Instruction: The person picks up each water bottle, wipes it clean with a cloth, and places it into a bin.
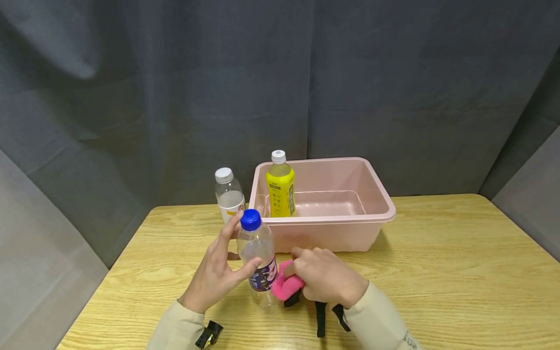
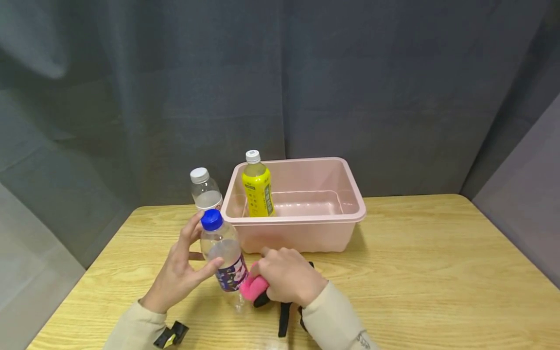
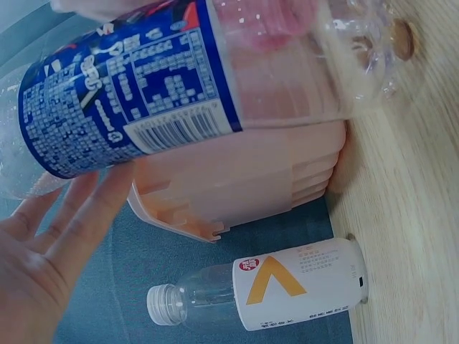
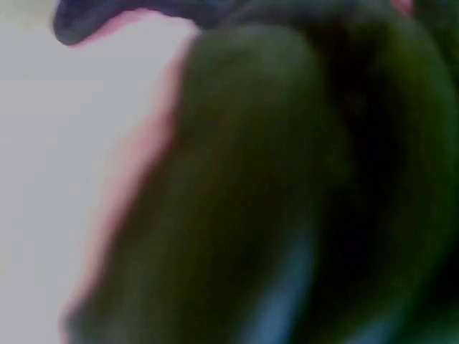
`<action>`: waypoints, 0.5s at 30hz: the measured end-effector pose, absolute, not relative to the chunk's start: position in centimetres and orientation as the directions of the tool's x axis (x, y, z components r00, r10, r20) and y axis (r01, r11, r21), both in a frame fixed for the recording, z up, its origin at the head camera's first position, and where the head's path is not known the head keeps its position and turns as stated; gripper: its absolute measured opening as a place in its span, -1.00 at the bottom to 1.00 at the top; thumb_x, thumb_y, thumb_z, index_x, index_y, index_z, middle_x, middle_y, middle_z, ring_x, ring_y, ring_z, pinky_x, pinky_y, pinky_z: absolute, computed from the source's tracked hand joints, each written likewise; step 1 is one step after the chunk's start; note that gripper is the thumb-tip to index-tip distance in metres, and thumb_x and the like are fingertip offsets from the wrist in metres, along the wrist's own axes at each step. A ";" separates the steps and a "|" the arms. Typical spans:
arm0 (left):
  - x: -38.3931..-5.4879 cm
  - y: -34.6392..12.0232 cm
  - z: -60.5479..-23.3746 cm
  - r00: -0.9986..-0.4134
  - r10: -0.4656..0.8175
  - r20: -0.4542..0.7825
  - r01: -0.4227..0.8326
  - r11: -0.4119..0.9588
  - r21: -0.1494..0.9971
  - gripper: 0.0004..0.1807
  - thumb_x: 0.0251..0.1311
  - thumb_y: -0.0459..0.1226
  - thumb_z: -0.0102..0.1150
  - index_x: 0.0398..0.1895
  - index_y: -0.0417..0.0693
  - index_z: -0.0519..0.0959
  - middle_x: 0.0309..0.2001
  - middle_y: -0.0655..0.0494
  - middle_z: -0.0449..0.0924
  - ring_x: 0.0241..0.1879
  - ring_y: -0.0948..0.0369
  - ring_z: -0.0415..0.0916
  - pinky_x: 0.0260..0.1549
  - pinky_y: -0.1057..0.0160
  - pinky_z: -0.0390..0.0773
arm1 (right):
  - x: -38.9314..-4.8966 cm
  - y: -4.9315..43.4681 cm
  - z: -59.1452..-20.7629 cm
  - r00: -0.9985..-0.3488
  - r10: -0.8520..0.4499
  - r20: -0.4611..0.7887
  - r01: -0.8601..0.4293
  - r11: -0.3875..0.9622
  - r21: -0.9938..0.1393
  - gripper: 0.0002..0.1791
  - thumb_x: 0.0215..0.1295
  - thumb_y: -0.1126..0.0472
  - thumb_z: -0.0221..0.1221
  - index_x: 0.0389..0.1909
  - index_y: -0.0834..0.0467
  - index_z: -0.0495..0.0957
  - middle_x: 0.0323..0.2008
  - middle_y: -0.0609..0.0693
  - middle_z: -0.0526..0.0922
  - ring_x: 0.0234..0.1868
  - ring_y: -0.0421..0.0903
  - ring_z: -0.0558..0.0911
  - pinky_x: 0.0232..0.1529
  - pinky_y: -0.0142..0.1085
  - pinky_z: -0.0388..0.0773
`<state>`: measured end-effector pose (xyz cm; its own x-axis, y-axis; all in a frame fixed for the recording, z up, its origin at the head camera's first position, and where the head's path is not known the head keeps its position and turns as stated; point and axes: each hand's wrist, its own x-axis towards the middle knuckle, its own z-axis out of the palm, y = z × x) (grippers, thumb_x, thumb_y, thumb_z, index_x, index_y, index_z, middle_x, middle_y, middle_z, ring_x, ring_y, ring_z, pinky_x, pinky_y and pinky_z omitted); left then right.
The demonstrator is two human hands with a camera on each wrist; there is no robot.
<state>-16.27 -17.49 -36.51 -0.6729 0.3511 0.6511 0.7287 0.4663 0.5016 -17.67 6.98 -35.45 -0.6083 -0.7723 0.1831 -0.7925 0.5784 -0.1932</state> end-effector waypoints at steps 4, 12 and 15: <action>-16.3 -17.5 -36.4 -0.673 0.353 0.651 0.729 0.466 0.501 -0.06 0.22 -0.26 0.38 0.56 0.02 0.02 0.22 -0.31 0.48 0.00 -0.18 0.58 -0.38 0.28 0.70 | -17.4 7.7 -34.1 -0.577 -0.746 0.332 -0.816 0.534 -0.220 -0.52 -0.15 0.52 0.35 -0.21 -0.04 0.76 -0.35 -0.10 0.47 -0.53 -0.22 0.41 -0.55 -0.40 0.38; -16.2 -17.4 -36.5 -0.674 0.344 0.653 0.727 0.466 0.505 -0.05 0.19 -0.30 0.39 0.56 0.01 0.02 0.20 -0.31 0.48 -0.02 -0.16 0.58 -0.39 0.26 0.71 | -16.8 8.4 -32.3 -0.445 -0.590 0.674 -0.869 0.467 -0.165 -0.45 -0.19 0.58 0.36 -0.14 0.02 0.75 -0.16 -0.02 0.60 -0.36 -0.10 0.61 -0.39 -0.27 0.62; -16.2 -17.3 -36.5 -0.670 0.344 0.658 0.730 0.466 0.500 -0.05 0.19 -0.30 0.38 0.55 -0.01 0.02 0.19 -0.30 0.49 -0.02 -0.16 0.58 -0.39 0.25 0.72 | -16.7 8.4 -31.9 -0.397 -0.499 0.771 -0.890 0.414 -0.190 -0.45 -0.18 0.62 0.37 -0.13 0.08 0.75 -0.13 0.05 0.61 -0.25 -0.01 0.65 -0.30 -0.19 0.68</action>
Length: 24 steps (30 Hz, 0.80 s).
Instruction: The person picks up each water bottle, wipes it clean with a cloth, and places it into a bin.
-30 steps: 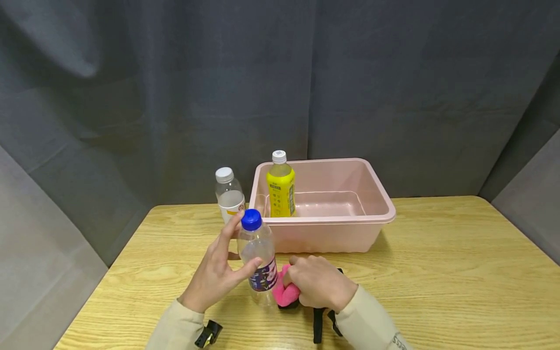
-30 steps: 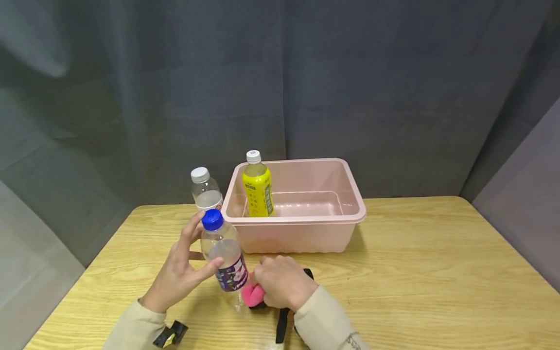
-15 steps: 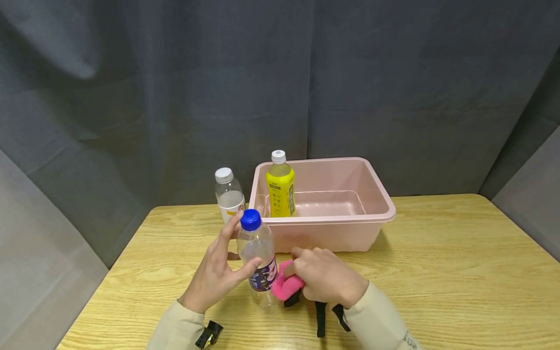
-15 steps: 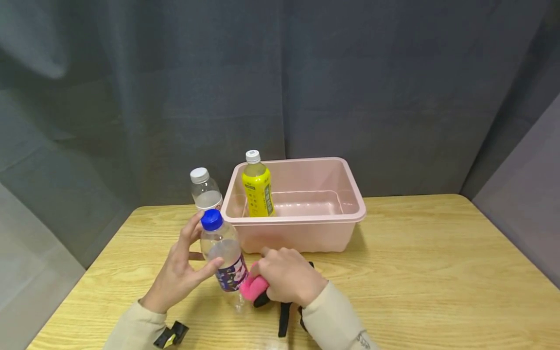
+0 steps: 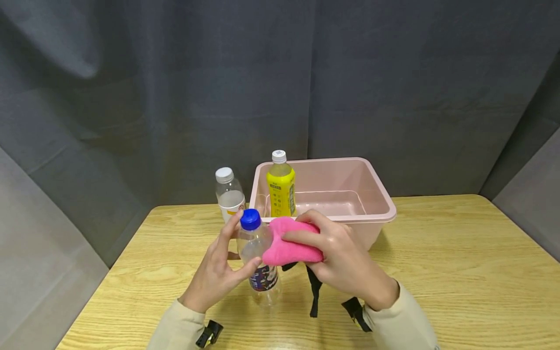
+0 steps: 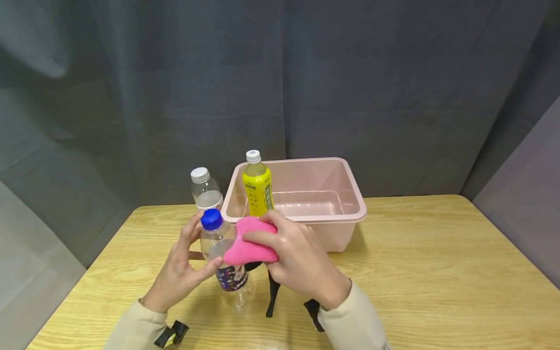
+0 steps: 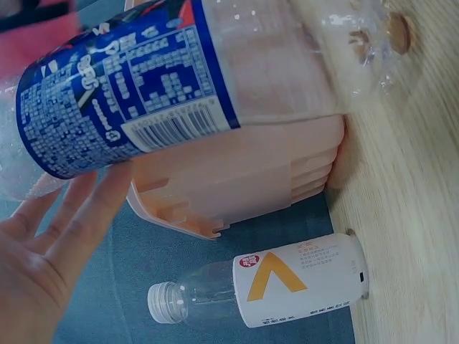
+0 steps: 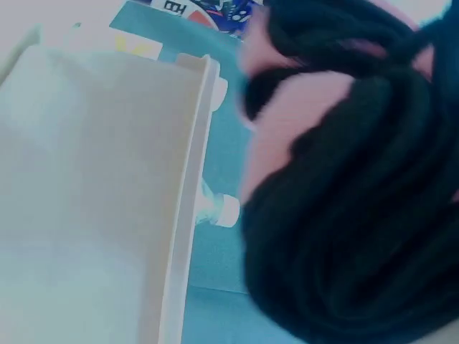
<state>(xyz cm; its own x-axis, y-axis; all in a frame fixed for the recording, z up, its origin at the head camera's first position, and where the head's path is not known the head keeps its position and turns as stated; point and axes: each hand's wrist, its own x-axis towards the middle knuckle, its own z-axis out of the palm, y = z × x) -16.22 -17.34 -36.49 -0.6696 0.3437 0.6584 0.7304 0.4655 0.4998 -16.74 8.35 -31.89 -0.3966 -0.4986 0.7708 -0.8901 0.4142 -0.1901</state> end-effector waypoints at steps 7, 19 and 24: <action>-16.3 -17.4 -36.5 -0.650 0.350 0.675 0.746 0.462 0.479 -0.16 0.39 0.04 0.20 0.56 0.00 0.03 0.16 -0.27 0.52 -0.04 -0.14 0.58 -0.40 0.25 0.72 | -16.5 7.8 -31.6 -0.408 -0.357 0.840 -0.904 0.289 -0.316 -0.41 -0.13 0.64 0.39 -0.01 0.16 0.73 -0.03 0.13 0.61 -0.05 0.09 0.62 -0.09 -0.06 0.69; -16.3 -17.5 -36.5 -0.659 0.346 0.667 0.739 0.461 0.492 -0.16 0.37 0.02 0.24 0.56 0.05 0.03 0.16 -0.26 0.52 -0.01 -0.13 0.58 -0.40 0.22 0.73 | -16.5 7.6 -31.8 -0.400 -0.420 0.815 -0.901 0.344 -0.265 -0.43 -0.15 0.63 0.39 -0.06 0.14 0.74 -0.05 0.11 0.61 -0.10 0.08 0.66 -0.15 -0.06 0.71; -16.3 -17.5 -36.4 -0.673 0.343 0.655 0.727 0.470 0.501 -0.07 0.25 -0.23 0.40 0.55 0.03 0.03 0.17 -0.25 0.52 -0.01 -0.13 0.58 -0.38 0.25 0.72 | -16.3 7.9 -31.7 -0.424 -0.503 0.753 -0.879 0.430 -0.208 -0.46 -0.13 0.59 0.38 -0.12 0.04 0.76 -0.08 0.06 0.59 -0.21 0.02 0.65 -0.27 -0.16 0.69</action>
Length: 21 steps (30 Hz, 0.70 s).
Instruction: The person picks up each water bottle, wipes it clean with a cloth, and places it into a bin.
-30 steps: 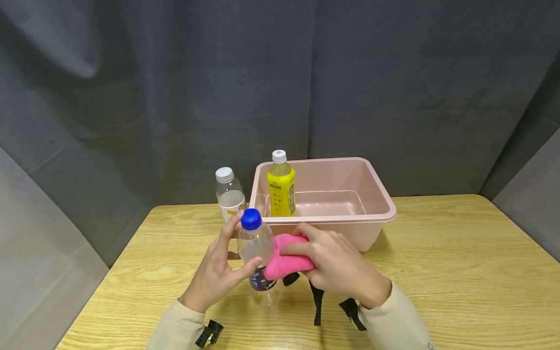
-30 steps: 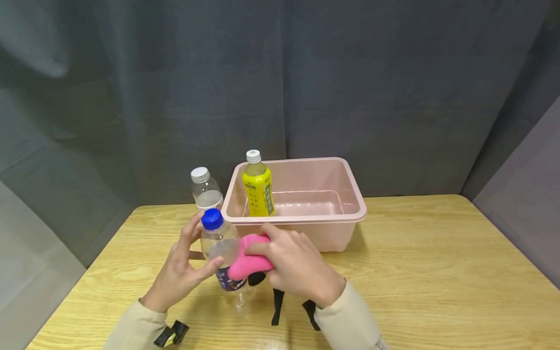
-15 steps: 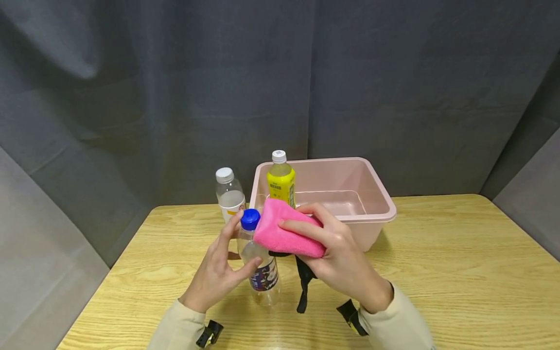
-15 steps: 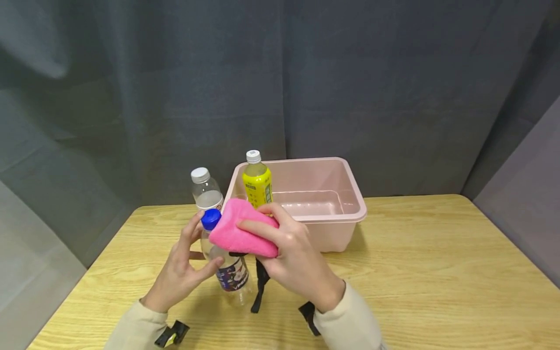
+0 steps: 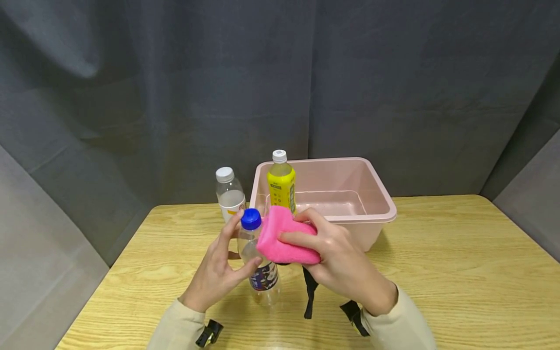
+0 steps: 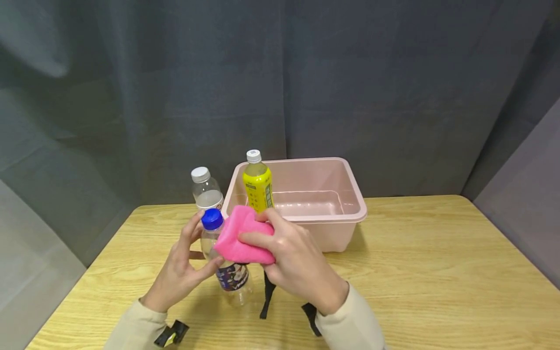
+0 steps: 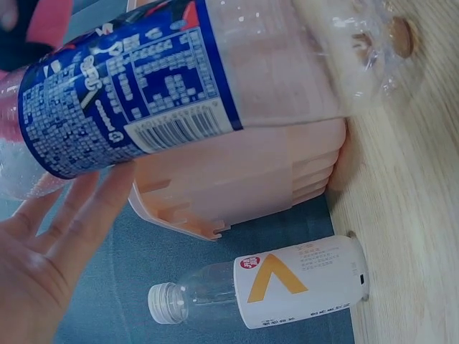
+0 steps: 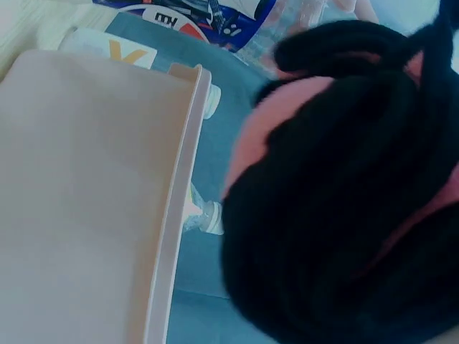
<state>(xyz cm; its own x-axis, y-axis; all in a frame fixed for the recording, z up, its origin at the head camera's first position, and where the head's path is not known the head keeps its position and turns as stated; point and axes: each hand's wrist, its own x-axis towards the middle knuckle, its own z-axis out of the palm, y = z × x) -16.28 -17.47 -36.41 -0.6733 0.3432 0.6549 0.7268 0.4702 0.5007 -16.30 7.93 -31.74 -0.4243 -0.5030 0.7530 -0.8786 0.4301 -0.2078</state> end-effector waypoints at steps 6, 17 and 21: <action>-16.2 -17.3 -36.4 -0.671 0.340 0.659 0.728 0.472 0.498 0.01 0.11 -0.40 0.40 0.56 0.03 0.01 0.20 -0.30 0.48 -0.03 -0.16 0.58 -0.38 0.27 0.71 | -16.4 8.4 -32.2 -0.477 -0.643 0.599 -0.850 0.509 -0.131 -0.53 -0.09 0.53 0.37 -0.18 -0.02 0.75 -0.13 0.01 0.54 -0.37 -0.10 0.56 -0.38 -0.26 0.61; -16.2 -17.5 -36.4 -0.670 0.354 0.653 0.729 0.481 0.488 -0.08 0.29 -0.19 0.36 0.56 -0.01 -0.01 0.25 -0.32 0.45 -0.01 -0.19 0.57 -0.37 0.32 0.68 | -17.3 5.9 -36.5 -0.593 -0.793 0.143 -0.806 0.584 -0.101 -0.68 -0.09 0.48 0.38 -0.48 -0.05 0.71 -0.45 -0.14 0.49 -0.51 -0.21 0.39 -0.56 -0.34 0.41; -16.2 -17.5 -36.4 -0.667 0.356 0.655 0.731 0.481 0.483 -0.13 0.37 -0.04 0.26 0.56 -0.02 -0.01 0.24 -0.33 0.45 -0.01 -0.19 0.57 -0.37 0.32 0.68 | -17.3 5.7 -37.3 -0.602 -0.791 0.109 -0.798 0.597 -0.079 -0.68 -0.08 0.49 0.37 -0.55 -0.06 0.66 -0.50 -0.15 0.43 -0.54 -0.21 0.32 -0.61 -0.35 0.33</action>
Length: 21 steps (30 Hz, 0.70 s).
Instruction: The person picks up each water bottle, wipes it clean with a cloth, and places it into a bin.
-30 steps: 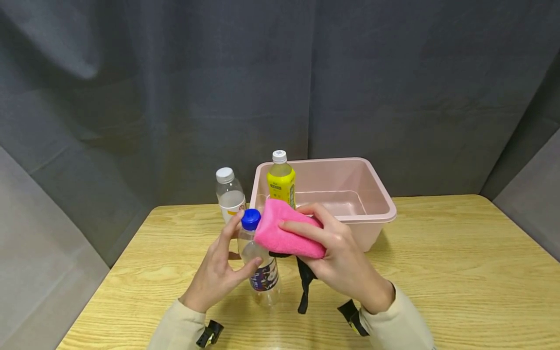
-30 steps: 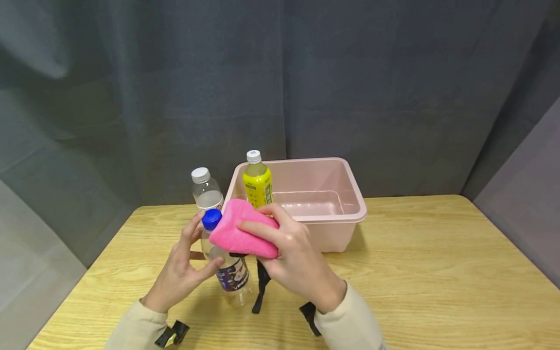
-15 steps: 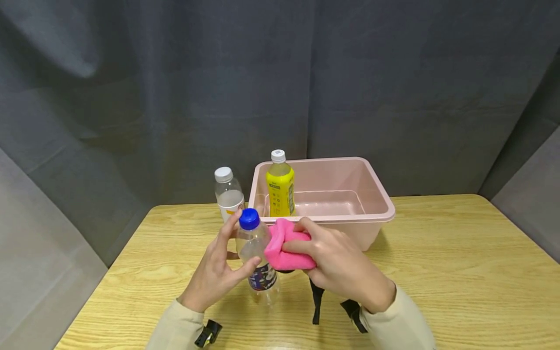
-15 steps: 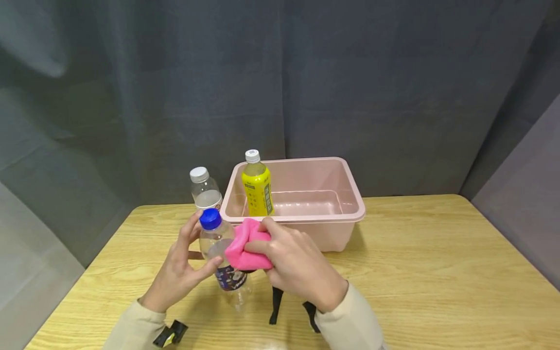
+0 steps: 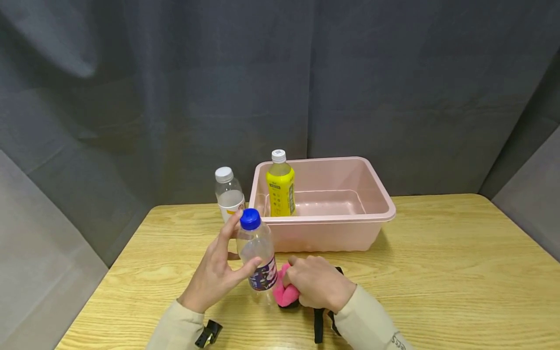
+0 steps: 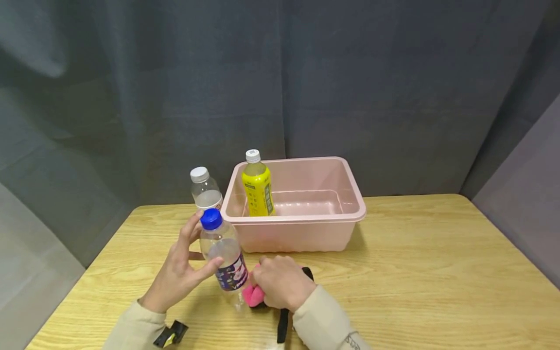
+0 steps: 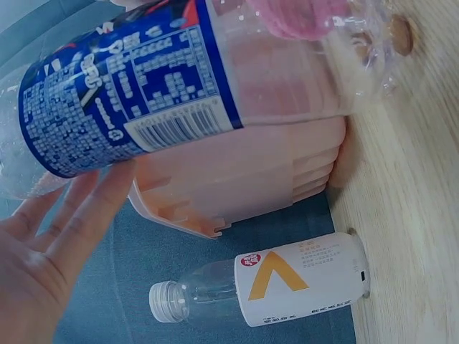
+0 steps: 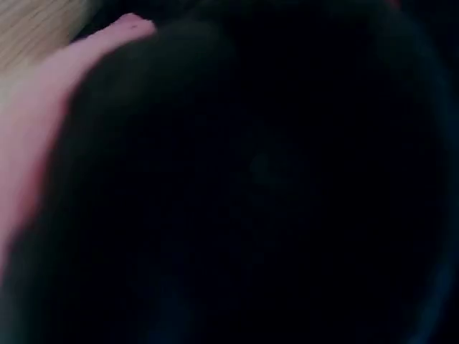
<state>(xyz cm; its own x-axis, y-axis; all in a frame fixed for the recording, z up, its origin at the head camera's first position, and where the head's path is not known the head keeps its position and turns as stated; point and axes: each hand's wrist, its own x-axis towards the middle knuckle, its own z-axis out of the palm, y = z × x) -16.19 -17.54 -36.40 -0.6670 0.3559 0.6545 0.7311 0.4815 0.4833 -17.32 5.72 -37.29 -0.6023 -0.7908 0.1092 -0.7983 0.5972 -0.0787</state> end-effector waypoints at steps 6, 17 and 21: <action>-16.2 -17.6 -36.4 -0.665 0.356 0.656 0.733 0.479 0.483 -0.15 0.40 0.05 0.18 0.56 -0.02 -0.01 0.24 -0.32 0.45 -0.01 -0.19 0.57 -0.38 0.33 0.68 | -17.6 6.0 -37.0 -0.597 -0.792 0.130 -0.802 0.593 -0.071 -0.70 -0.06 0.47 0.37 -0.51 -0.05 0.69 -0.51 -0.17 0.38 -0.53 -0.22 0.30 -0.58 -0.37 0.32; -16.1 -17.5 -36.3 -0.680 0.359 0.640 0.722 0.481 0.497 -0.10 0.34 -0.08 0.32 0.57 0.06 -0.02 0.24 -0.31 0.45 0.00 -0.17 0.57 -0.35 0.34 0.68 | -17.2 7.5 -33.8 -0.500 -0.721 0.479 -0.855 0.498 -0.143 -0.51 -0.19 0.55 0.34 -0.22 -0.01 0.69 -0.34 -0.07 0.47 -0.55 -0.21 0.42 -0.54 -0.40 0.43; -16.1 -17.4 -36.4 -0.679 0.351 0.645 0.723 0.476 0.502 -0.12 0.38 0.12 0.15 0.56 -0.03 -0.01 0.23 -0.32 0.46 0.00 -0.16 0.57 -0.36 0.33 0.69 | -17.2 7.9 -33.0 -0.431 -0.650 0.626 -0.879 0.459 -0.129 -0.47 -0.20 0.57 0.35 -0.16 0.02 0.71 -0.22 -0.02 0.55 -0.44 -0.15 0.54 -0.44 -0.33 0.57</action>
